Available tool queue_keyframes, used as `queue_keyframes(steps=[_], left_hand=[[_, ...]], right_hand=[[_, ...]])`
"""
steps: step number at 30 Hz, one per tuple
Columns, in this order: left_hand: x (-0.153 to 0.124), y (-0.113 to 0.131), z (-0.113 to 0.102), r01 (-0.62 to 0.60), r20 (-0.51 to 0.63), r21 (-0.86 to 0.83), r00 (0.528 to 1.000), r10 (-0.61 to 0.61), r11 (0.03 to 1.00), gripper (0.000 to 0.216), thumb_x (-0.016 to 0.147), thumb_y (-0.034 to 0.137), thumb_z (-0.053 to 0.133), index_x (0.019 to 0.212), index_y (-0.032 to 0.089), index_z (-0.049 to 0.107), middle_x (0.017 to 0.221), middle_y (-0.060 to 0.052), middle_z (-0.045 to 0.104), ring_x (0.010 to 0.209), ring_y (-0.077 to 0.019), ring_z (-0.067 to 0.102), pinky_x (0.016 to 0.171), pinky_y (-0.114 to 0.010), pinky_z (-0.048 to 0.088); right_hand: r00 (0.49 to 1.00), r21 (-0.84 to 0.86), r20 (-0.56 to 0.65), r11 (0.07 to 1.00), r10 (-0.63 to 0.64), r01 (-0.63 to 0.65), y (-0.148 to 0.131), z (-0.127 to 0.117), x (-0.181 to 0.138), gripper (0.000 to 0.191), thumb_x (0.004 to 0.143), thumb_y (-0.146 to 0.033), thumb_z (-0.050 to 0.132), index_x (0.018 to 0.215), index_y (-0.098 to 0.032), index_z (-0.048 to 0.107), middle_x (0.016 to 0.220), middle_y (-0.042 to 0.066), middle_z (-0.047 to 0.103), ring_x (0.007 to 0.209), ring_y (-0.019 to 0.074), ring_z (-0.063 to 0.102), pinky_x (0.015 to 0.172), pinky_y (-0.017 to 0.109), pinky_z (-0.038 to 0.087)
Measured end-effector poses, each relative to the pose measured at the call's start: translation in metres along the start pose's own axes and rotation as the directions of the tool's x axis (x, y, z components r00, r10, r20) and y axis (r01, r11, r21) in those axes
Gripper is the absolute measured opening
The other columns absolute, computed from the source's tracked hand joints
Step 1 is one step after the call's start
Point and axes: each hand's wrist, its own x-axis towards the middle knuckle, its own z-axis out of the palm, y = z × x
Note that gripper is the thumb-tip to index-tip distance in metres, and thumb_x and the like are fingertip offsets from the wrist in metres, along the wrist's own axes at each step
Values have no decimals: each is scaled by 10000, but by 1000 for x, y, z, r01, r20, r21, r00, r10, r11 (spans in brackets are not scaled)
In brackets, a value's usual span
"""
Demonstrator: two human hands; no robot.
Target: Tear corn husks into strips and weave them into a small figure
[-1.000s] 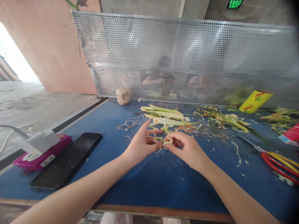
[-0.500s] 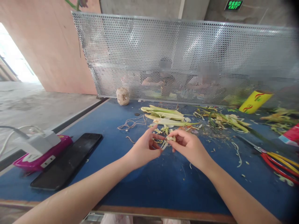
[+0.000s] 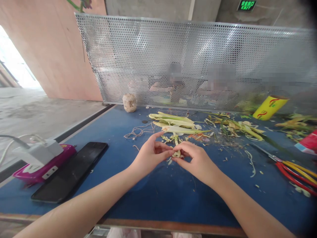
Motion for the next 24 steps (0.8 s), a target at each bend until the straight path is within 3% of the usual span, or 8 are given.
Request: queue_keyframes(steps=[6,12,24], left_hand=[[0,1,-1,33,-41,42,999,-32,999,783,646,215,672,1285,106,233,593,48,560,563,-115,541,569,-263,445],[0,2,0,43,-52,32,998,-42,999,838,654,176,655,1322,96,154,599,47,565,559,-108,534,570,-256,440],[-3,8,1,-105,-126,111,985,119,988,730,681,189,624,1290,140,225,643,53,521,554,-84,486,494,-207,389]], right_hand=[[1000,-27,-8,1000,16,-16,-2,0,-1,105,744,-148,584,828,-205,557,746,-2,515,635,109,510,600,219,452],[996,33,-43,996,79,-78,-3,4,-1,95,743,-176,585,821,-198,536,727,-7,522,631,105,520,633,227,475],[983,16,-108,989,149,-149,-1,0,0,8,750,-197,537,746,-192,533,679,1,544,606,122,526,573,236,458]])
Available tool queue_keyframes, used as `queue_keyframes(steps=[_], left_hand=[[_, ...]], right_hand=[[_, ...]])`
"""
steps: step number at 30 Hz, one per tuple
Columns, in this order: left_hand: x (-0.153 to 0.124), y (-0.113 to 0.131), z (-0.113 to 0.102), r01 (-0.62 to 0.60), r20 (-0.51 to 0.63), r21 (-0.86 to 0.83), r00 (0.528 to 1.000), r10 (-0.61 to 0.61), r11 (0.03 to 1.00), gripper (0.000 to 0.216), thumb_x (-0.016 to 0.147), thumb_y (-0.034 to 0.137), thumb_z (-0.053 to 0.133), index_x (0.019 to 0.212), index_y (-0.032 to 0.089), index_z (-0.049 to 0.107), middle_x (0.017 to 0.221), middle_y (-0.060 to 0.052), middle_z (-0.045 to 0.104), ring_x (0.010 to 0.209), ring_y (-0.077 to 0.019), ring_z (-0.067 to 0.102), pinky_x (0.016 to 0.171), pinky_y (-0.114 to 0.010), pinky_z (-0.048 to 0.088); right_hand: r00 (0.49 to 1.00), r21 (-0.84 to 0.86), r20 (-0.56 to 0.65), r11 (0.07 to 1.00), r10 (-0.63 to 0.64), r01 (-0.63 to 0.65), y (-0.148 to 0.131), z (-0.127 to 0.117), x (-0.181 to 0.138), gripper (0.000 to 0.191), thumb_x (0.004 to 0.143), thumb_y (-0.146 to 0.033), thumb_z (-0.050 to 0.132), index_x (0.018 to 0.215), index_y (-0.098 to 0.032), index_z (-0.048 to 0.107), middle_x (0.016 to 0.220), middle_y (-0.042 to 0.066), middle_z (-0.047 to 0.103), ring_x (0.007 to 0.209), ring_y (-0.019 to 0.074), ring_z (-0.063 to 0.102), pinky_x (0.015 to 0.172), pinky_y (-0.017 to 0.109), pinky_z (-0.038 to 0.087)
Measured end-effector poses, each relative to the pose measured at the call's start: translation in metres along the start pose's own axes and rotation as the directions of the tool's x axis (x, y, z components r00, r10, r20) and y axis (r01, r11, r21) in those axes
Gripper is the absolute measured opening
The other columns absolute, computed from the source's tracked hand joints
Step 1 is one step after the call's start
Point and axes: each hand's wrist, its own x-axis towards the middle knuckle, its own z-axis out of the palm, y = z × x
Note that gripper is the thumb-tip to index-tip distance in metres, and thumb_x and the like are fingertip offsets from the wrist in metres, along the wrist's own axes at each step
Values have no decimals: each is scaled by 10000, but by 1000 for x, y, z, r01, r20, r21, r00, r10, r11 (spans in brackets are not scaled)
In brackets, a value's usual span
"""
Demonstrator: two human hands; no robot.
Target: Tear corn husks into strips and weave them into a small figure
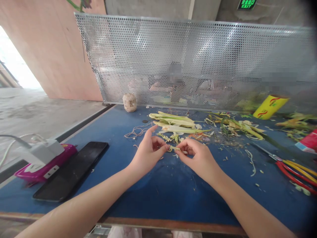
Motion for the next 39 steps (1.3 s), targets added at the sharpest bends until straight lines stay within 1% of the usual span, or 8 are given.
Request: queue_keyframes(steps=[3,7,14,18,22,27,36,39], left_hand=[[0,-1,2,17,19,-36,1000,-17,999,707,694,216,613,1285,149,230,721,21,550,611,-99,523,519,-219,410],[-1,-6,5,71,113,-157,992,-53,985,790,669,201,643,1309,170,181,853,-24,593,637,-102,555,577,-247,444],[1,-6,2,72,78,-187,995,-58,980,726,651,211,677,1269,158,300,702,4,630,534,-81,521,499,-207,402],[1,-2,1,97,63,-193,994,-86,976,767,616,197,706,1272,145,311,632,13,645,499,-83,518,499,-211,400],[0,1,2,110,83,-244,992,-92,963,854,569,151,733,1301,150,294,669,-5,678,583,-114,587,517,-200,400],[1,2,0,90,64,-218,995,-77,972,813,568,168,741,1280,162,350,640,-1,683,543,-112,581,479,-194,386],[4,8,-4,32,-18,-176,999,-35,984,753,614,185,710,1274,110,356,599,-6,670,523,-114,577,481,-212,429],[4,8,-5,42,-7,-169,999,-43,985,736,622,188,705,1264,93,359,613,-15,677,500,-91,553,488,-205,433]], right_hand=[[1000,37,16,999,17,-18,1,0,1,25,751,-212,544,762,-192,533,690,7,550,618,128,539,579,244,469],[998,120,61,993,-15,7,1,3,0,53,763,-237,552,796,-198,536,747,17,558,667,136,564,620,258,497],[987,314,159,948,1,-52,-4,2,-1,101,817,-211,488,917,-214,506,772,4,556,655,114,579,628,250,510],[988,421,147,901,44,-103,-4,2,-1,260,802,-197,513,1037,-232,407,768,-19,560,604,107,589,605,263,508],[986,471,143,870,90,-148,-3,2,1,291,776,-223,557,1017,-222,394,740,-24,573,574,110,592,580,268,506],[975,591,183,777,130,-214,-4,-3,5,294,755,-221,587,990,-210,412,687,-33,580,567,121,605,584,290,530],[981,571,61,800,182,-184,-7,-13,7,238,752,-235,592,933,-202,441,628,-32,561,570,130,596,604,303,527],[979,546,80,813,187,-200,-5,-13,8,204,753,-236,584,910,-199,458,640,-35,557,551,117,585,589,286,509]])
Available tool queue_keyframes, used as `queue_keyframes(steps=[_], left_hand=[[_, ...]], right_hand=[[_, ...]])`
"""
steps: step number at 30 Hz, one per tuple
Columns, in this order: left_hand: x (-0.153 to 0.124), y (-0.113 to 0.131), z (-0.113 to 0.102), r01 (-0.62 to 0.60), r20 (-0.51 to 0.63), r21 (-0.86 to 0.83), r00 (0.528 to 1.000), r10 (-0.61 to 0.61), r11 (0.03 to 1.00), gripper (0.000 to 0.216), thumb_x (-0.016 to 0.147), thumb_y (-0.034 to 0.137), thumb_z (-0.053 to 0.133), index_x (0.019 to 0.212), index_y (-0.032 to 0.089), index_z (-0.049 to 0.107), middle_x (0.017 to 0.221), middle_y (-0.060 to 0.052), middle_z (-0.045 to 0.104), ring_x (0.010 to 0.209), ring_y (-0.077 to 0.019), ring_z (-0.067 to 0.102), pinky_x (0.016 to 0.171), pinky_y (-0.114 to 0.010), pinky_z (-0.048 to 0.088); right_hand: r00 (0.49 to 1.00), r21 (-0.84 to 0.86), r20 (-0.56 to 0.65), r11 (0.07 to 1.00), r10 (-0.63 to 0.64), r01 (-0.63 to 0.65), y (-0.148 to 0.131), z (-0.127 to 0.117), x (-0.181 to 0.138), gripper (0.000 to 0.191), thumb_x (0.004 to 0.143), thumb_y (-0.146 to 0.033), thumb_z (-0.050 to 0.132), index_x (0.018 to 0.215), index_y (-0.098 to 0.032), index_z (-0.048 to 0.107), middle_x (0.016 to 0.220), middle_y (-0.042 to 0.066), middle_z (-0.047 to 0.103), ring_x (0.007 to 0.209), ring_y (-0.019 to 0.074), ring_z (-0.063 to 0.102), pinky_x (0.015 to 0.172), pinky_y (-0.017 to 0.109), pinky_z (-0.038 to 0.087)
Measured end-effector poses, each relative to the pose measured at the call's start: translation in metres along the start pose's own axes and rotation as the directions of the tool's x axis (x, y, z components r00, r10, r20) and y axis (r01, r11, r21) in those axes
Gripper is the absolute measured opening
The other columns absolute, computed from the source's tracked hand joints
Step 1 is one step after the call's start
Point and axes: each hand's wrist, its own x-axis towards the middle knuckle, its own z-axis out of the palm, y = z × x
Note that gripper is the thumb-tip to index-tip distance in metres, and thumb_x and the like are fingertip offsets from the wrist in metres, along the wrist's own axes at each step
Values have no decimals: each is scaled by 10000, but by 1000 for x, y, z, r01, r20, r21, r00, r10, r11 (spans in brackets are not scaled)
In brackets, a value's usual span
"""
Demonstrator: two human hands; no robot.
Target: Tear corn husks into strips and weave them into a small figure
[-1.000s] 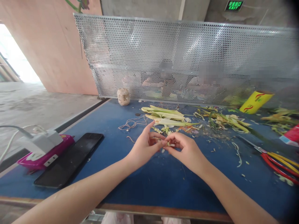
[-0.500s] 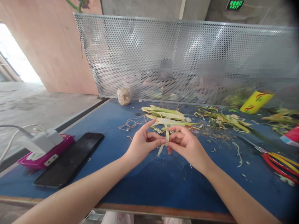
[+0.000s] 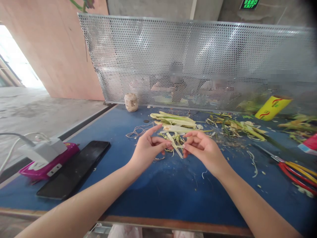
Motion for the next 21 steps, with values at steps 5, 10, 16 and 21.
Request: queue_keyframes(steps=[5,10,16,21], left_hand=[[-2,-3,1,44,47,21,998,-45,999,740,618,192,709,1262,104,356,610,-15,676,493,-90,545,449,-187,403],[-3,-7,2,55,156,83,986,-67,995,674,655,203,674,1260,146,382,713,-46,701,541,-115,588,422,-177,374],[-5,-9,3,11,166,187,985,-43,982,700,702,218,623,1320,149,301,850,-83,708,615,-147,634,523,-224,450],[-10,-11,0,-150,155,341,983,102,928,663,734,219,576,1333,253,294,877,-35,708,636,-166,650,666,-300,500]], right_hand=[[980,-96,175,992,94,-78,6,2,0,207,795,-288,529,970,-187,486,724,4,592,591,114,566,532,248,464],[961,-161,234,981,145,-109,12,5,-1,243,745,-307,600,930,-172,520,621,-23,569,536,96,517,501,215,413],[966,-139,185,978,182,-157,18,3,2,236,763,-354,570,893,-159,599,549,-38,516,474,79,453,472,203,367],[960,-43,183,977,211,-207,22,1,2,262,752,-351,593,916,-147,615,521,-49,487,456,69,424,466,201,351]])
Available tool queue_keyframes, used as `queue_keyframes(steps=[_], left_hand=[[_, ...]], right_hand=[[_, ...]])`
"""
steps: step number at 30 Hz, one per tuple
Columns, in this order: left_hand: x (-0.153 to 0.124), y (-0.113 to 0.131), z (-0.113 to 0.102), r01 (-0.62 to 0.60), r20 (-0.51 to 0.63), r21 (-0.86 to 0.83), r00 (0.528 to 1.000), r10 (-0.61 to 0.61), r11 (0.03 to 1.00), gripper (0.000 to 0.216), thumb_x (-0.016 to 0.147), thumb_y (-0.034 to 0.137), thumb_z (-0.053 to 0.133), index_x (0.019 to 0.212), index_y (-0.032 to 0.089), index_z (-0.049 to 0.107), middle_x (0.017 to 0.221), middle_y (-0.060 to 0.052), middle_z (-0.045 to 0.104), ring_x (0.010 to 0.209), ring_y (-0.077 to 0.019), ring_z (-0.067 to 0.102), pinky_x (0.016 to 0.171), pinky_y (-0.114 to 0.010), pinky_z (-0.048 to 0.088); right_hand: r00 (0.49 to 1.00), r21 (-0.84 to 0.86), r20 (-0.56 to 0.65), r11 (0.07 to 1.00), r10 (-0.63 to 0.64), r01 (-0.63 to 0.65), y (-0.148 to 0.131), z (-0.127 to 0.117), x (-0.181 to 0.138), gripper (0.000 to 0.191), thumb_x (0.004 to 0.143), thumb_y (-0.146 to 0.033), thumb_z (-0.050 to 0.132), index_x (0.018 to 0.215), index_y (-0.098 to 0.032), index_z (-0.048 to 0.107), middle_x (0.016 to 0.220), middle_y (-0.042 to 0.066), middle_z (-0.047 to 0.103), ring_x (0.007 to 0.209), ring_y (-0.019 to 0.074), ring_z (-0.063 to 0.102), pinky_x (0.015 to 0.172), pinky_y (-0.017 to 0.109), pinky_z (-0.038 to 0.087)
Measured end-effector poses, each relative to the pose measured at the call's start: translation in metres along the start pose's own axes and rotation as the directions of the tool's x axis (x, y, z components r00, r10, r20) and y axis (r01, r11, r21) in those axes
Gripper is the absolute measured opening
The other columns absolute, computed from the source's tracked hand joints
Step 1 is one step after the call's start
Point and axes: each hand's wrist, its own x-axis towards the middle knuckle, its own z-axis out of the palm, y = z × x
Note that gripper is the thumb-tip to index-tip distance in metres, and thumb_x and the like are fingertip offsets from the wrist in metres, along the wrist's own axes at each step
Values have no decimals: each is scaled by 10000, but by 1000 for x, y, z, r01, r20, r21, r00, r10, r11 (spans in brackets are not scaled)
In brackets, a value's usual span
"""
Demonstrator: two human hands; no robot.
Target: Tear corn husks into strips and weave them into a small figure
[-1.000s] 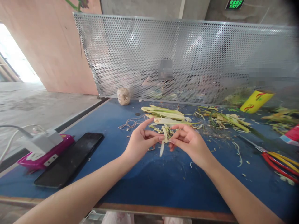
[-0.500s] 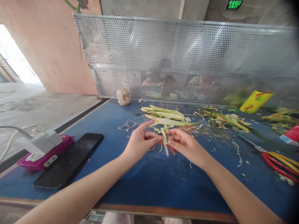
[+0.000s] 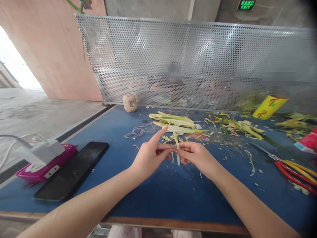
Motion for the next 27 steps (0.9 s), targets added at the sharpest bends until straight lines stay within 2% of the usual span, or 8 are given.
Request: queue_keyframes(steps=[4,8,11,14,18,23,27], left_hand=[[-2,2,-1,-38,7,80,999,38,996,629,756,215,546,1328,293,296,868,-15,709,609,-166,652,627,-286,502],[1,6,-3,1,-39,-4,999,-1,1000,660,753,230,556,1342,263,259,864,-39,702,553,-152,639,598,-283,503],[4,5,-2,55,-49,-55,997,-58,997,747,741,249,577,1364,224,166,809,-50,685,577,-162,637,558,-275,487],[5,0,0,73,-17,-64,997,-74,995,870,696,268,628,1367,181,80,812,-49,644,645,-164,620,547,-270,468],[4,-9,5,71,68,-100,996,-64,992,939,627,242,689,1357,159,105,750,-10,590,744,-174,599,631,-294,475],[3,-11,5,99,119,-177,990,-78,979,871,656,168,651,1353,175,129,652,34,573,657,-140,590,666,-312,470],[1,-10,5,165,199,-207,972,-124,964,939,636,138,664,1366,170,74,616,39,587,608,-136,588,622,-297,465]], right_hand=[[1000,33,-8,999,-13,13,-2,1,-1,235,741,-356,609,861,-154,616,514,-55,475,457,67,418,458,197,336],[1000,26,9,999,-29,28,-4,5,-1,183,756,-335,600,733,-156,570,497,-62,475,450,59,425,453,184,334],[999,26,-4,999,-37,37,-4,5,-1,211,776,-338,577,680,-160,519,499,-56,496,453,60,444,456,183,344],[997,36,-35,997,-73,74,-4,4,0,214,783,-346,566,689,-166,500,523,-48,519,463,63,459,468,187,358],[995,44,-20,994,-94,95,-6,3,0,193,750,-330,602,716,-170,500,568,-39,547,485,68,482,492,197,388],[998,19,-1,997,-70,70,-9,5,-3,194,714,-308,638,782,-181,509,571,-44,559,506,82,510,510,209,412],[996,8,-3,996,-86,86,-10,5,-3,156,735,-295,616,763,-179,515,570,-41,569,495,81,512,505,210,413]])
